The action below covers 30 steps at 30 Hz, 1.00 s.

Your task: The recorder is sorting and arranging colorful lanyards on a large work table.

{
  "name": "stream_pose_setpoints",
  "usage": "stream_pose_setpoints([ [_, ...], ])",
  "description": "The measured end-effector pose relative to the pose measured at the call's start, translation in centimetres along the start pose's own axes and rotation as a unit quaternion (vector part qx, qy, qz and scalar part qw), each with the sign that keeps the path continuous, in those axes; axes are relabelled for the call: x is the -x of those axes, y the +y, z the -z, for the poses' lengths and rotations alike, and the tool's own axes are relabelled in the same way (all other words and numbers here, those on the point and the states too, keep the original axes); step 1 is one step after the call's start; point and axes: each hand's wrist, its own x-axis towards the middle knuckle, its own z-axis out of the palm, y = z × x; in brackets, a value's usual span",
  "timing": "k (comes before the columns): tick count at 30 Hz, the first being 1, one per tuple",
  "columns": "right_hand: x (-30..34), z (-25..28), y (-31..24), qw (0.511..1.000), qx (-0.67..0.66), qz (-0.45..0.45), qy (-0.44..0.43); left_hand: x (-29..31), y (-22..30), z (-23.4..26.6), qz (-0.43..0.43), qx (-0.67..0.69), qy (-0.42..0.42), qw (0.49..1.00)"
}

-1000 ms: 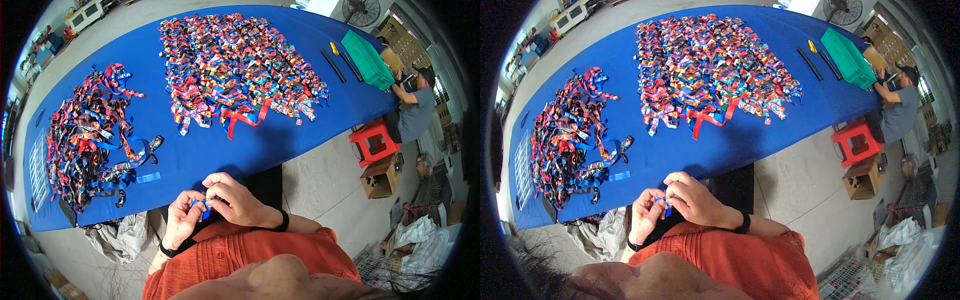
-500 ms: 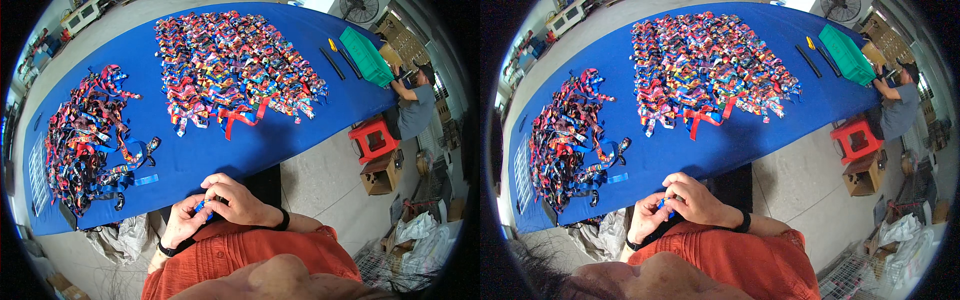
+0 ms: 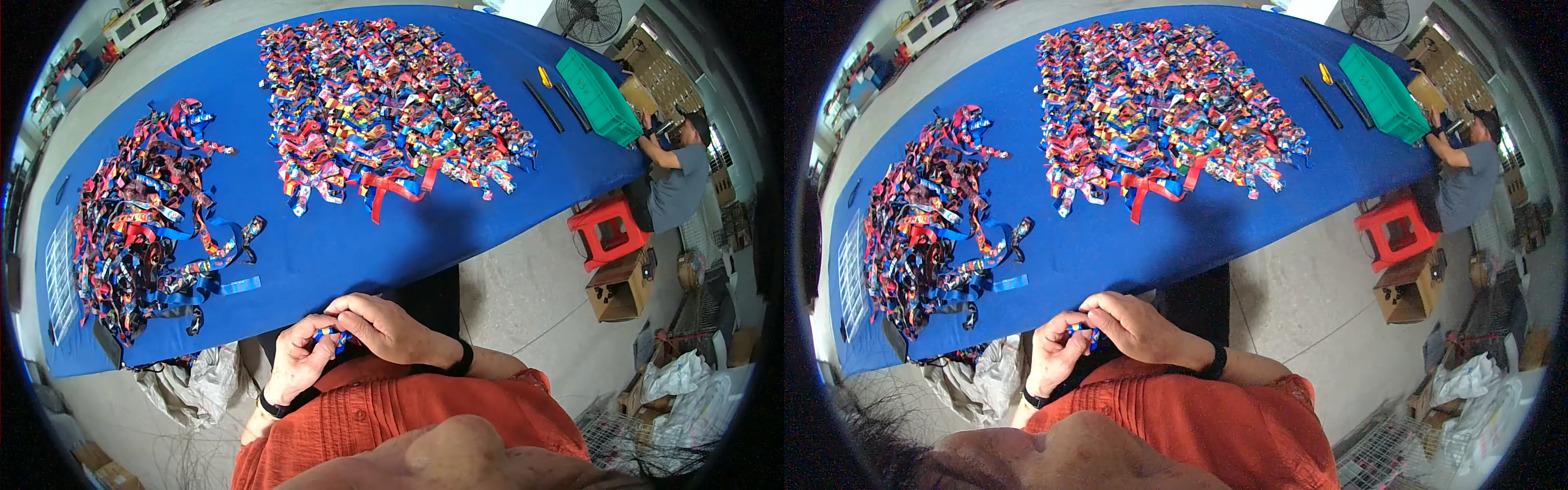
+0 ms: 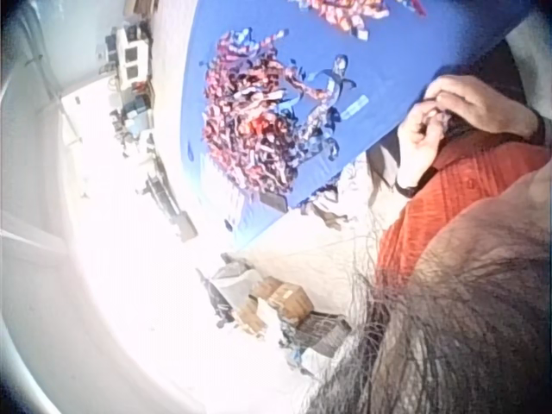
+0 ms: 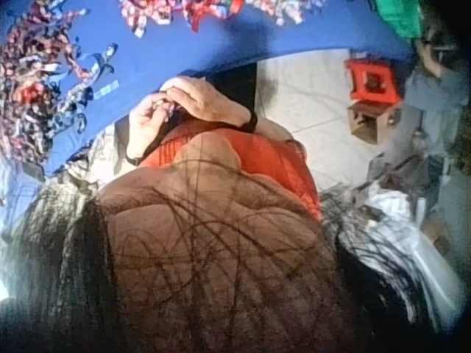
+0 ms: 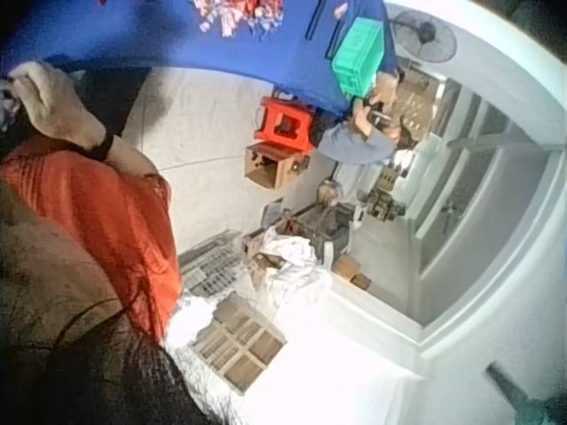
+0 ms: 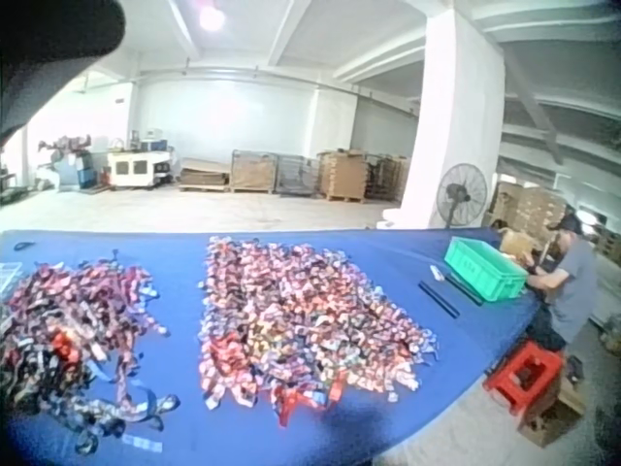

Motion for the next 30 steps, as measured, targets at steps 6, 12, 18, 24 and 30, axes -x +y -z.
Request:
stream_pose_setpoints([
  [6, 0.1, 0.5, -0.4, 0.992, -0.069, -0.102, -0.039, 0.3, 0.2, -0.2, -0.039, -0.002, 0.018, 0.999],
  [12, 0.1, 0.5, -0.6, 0.996, -0.054, -0.071, -0.027, 0.1, 1.1, -0.5, -0.052, -0.037, 0.005, 0.998],
  [18, -0.4, -0.1, -1.5, 0.999, -0.012, -0.03, 0.031, -0.2, 0.7, -0.5, -0.079, -0.06, 0.029, 0.995],
  [24, -1.1, -0.6, -1.9, 0.997, 0.009, -0.05, 0.058, -0.7, 2.1, -0.6, -0.032, 0.021, 0.047, 0.998],
  [30, -1.3, -1.2, -1.3, 0.994, -0.059, -0.047, 0.073, -1.5, 1.9, -0.3, -0.039, 0.164, 0.029, 0.985],
])
